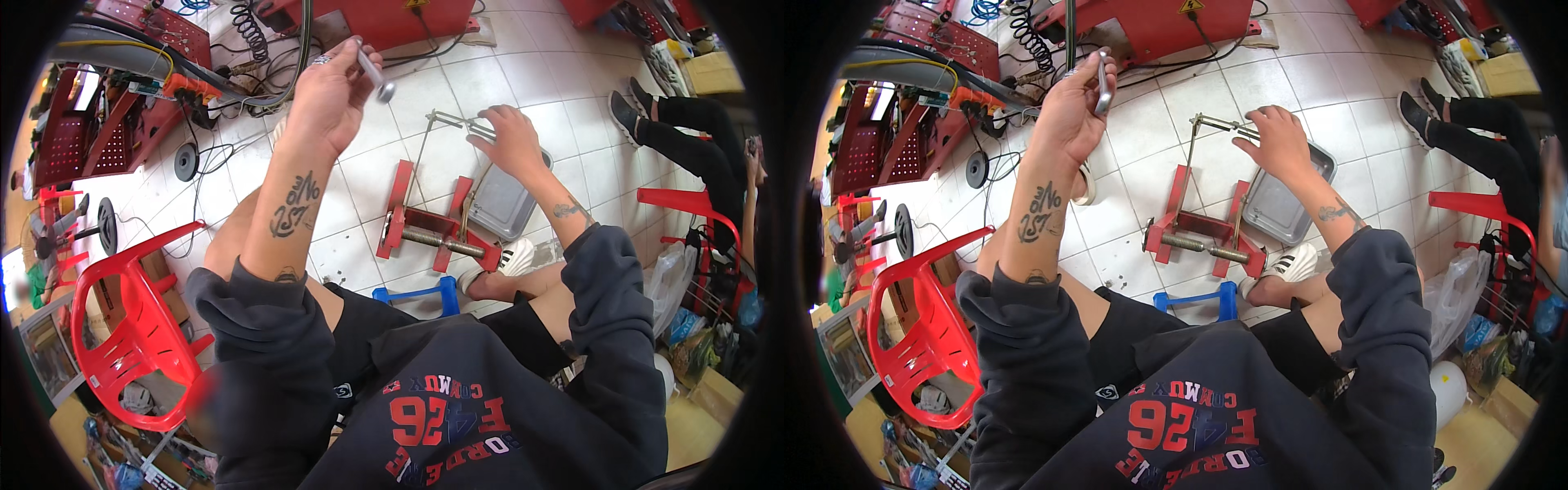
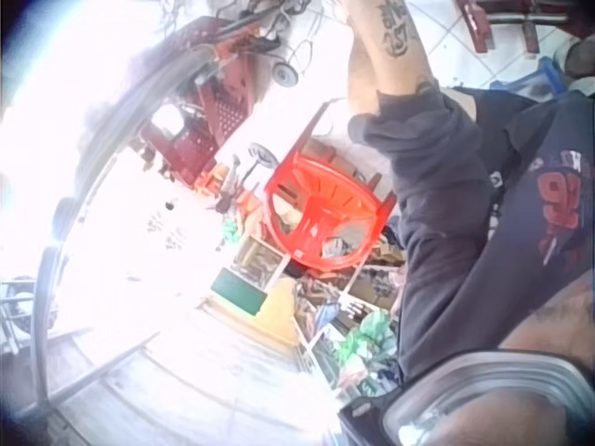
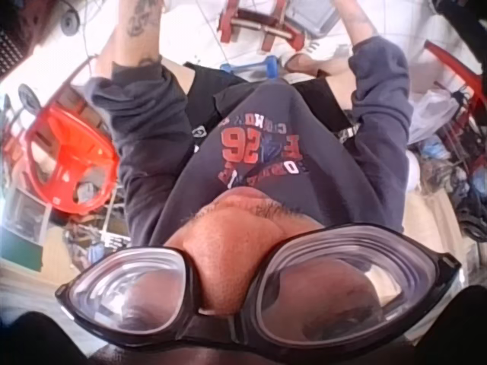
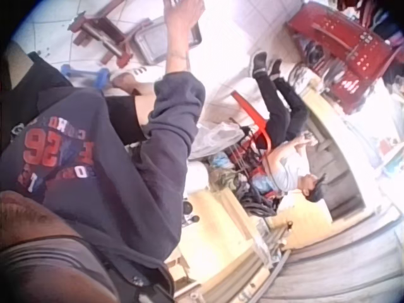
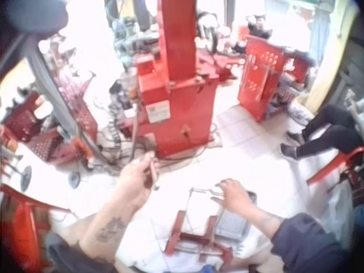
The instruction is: The person sits on the floor and assembles a metal mechanical component using a wrench. They tighten bolts on a bracket secured in a red vise, then attach a metal plate to the assembly, securing it with a bolt and nut.
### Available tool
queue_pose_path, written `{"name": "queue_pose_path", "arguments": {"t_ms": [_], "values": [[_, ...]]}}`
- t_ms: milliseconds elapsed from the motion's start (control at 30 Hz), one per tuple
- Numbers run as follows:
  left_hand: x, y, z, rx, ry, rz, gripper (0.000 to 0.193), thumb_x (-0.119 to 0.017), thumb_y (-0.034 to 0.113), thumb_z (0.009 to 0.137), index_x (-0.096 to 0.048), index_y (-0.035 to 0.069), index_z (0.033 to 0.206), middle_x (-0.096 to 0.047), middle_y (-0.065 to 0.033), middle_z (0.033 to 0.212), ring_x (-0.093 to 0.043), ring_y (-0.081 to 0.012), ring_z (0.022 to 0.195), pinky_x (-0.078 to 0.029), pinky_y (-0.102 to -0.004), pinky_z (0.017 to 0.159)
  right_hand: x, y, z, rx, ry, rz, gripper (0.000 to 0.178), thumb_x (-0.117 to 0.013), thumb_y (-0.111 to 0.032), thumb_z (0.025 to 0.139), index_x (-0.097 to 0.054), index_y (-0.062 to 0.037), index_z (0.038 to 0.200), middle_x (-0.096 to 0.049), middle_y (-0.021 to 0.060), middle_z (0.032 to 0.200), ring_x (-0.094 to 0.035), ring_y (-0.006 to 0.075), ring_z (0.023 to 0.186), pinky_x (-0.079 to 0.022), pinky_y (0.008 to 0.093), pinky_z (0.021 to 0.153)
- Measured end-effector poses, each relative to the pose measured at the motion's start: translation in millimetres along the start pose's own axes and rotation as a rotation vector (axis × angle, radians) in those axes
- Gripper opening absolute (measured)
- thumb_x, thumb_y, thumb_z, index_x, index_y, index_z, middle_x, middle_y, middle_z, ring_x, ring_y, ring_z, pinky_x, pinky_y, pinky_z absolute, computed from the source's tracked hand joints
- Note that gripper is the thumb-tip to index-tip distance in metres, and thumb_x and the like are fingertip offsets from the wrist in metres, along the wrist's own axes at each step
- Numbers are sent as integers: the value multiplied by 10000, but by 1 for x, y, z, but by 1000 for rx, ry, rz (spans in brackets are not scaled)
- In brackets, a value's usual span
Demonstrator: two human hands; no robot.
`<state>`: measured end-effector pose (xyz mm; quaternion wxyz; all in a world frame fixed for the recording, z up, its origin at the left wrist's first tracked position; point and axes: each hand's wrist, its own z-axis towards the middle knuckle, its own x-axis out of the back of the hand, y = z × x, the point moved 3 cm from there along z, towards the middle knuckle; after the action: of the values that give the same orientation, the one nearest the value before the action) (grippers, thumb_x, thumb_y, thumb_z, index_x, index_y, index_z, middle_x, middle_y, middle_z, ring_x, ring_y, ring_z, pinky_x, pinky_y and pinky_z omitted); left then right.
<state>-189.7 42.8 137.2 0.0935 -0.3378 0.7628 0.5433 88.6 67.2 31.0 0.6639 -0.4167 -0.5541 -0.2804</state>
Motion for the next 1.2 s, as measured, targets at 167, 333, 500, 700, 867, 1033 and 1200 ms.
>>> {"name": "queue_pose_path", "arguments": {"t_ms": [167, 333, 500, 700, 867, 1033, 1200], "values": [[-15, -11, -1, 62, -13, -36, 192, -548, 155, 1016, -567, -15, 1103, -606, -109, 1000, -648, -177, 863, -584, -238, 702, -15, -26, 19, 58, -140, 206, 542, -569, -492, 941, -523, -145, 1355, -628, 142, 1138, -617, 334, 1043, -513, 440, 871], [-20, -9, -7, 140, 8, -90, 190, -548, 128, 1009, -573, -46, 1082, -630, -113, 983, -650, -145, 850, -581, -189, 678, -27, -38, 46, 99, -342, 203, 410, -500, -418, 1001, -533, -170, 1325, -640, 135, 1120, -622, 332, 1035, -506, 439, 872], [-19, -3, -11, 116, 50, -154, 170, -593, 79, 978, -586, -79, 1040, -633, -116, 961, -662, -130, 808, -607, -166, 660, -29, -35, 55, 171, -415, 273, 316, -478, -361, 1021, -558, -144, 1237, -656, 126, 1102, -624, 326, 1034, -494, 434, 865], [-17, -1, -15, 67, 85, -158, 163, -576, 84, 989, -562, -74, 1026, -626, -121, 965, -651, -135, 801, -604, -178, 667, -32, -35, 56, 173, -406, 305, 293, -500, -312, 1012, -557, -133, 1237, -669, 135, 1090, -626, 332, 1035, -487, 436, 872], [-22, 0, -16, 51, 116, -165, 151, -552, 87, 1001, -550, -64, 1012, -618, -132, 967, -641, -134, 786, -603, -184, 675, -35, -32, 57, 166, -417, 383, 311, -530, -262, 989, -552, -132, 1271, -681, 145, 1109, -635, 347, 1031, -486, 431, 886], [-21, 3, -19, 31, 115, -156, 151, -548, 83, 1003, -547, -68, 1015, -614, -136, 974, -647, -138, 800, -606, -187, 692, -28, -38, 53, 180, -377, 298, 338, -529, -373, 993, -553, -132, 1230, -688, 129, 1076, -643, 346, 994, -498, 438, 849], [-18, 3, -20, 45, 90, -179, 160, -554, 75, 998, -537, -81, 1031, -607, -138, 993, -657, -147, 831, -611, -184, 698, -30, -39, 55, 133, -379, 286, 318, -543, -371, 982, -565, -129, 1187, -696, 125, 1069, -650, 341, 993, -497, 431, 848]]}}
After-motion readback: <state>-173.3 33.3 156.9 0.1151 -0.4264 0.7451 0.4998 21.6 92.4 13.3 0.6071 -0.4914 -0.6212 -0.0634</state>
